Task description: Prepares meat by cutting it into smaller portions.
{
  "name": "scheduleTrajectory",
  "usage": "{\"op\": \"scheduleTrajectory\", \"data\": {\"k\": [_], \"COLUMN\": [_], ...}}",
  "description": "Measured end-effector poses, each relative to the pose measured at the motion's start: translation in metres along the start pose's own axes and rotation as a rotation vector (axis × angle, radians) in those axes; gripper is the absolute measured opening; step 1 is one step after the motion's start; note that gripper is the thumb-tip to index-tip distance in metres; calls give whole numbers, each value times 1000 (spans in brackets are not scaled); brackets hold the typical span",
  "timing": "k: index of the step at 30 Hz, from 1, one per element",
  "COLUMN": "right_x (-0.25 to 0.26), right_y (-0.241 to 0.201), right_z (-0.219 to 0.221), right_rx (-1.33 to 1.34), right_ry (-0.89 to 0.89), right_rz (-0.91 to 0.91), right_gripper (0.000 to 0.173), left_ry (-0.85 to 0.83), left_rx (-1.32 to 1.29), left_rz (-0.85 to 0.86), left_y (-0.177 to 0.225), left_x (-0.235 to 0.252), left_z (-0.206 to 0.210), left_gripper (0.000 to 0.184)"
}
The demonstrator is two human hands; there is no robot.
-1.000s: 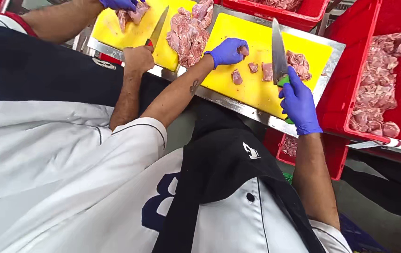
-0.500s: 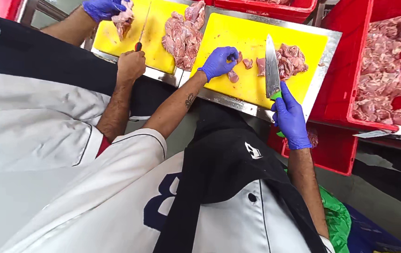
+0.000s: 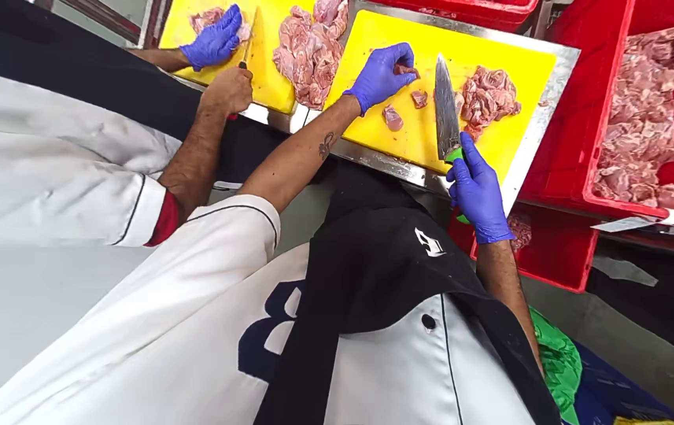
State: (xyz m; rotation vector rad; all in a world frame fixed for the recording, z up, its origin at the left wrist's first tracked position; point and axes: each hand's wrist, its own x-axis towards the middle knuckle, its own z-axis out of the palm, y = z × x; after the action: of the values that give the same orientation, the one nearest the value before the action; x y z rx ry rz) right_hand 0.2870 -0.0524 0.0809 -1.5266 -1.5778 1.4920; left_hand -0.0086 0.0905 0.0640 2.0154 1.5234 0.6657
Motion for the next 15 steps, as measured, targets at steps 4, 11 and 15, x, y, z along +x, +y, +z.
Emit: {"op": "scheduleTrajectory", "data": {"k": [4, 11, 15], "right_x": [2, 3, 54], "right_y": [-2, -30, -42], "right_z": [2, 9, 35], "right_rx": [-124, -807, -851], "right_ry": [-4, -58, -117], "right_rz": [-18, -150, -137], "right_gripper": [51, 52, 55], "left_ry": [-196, -64, -36], "left_rx": [153, 136, 195], "left_rz": [162, -6, -3], "left_y": [-21, -18, -16], "left_x": [-27, -32, -33], "left_z": [10, 22, 27], "left_gripper": [28, 28, 23]}}
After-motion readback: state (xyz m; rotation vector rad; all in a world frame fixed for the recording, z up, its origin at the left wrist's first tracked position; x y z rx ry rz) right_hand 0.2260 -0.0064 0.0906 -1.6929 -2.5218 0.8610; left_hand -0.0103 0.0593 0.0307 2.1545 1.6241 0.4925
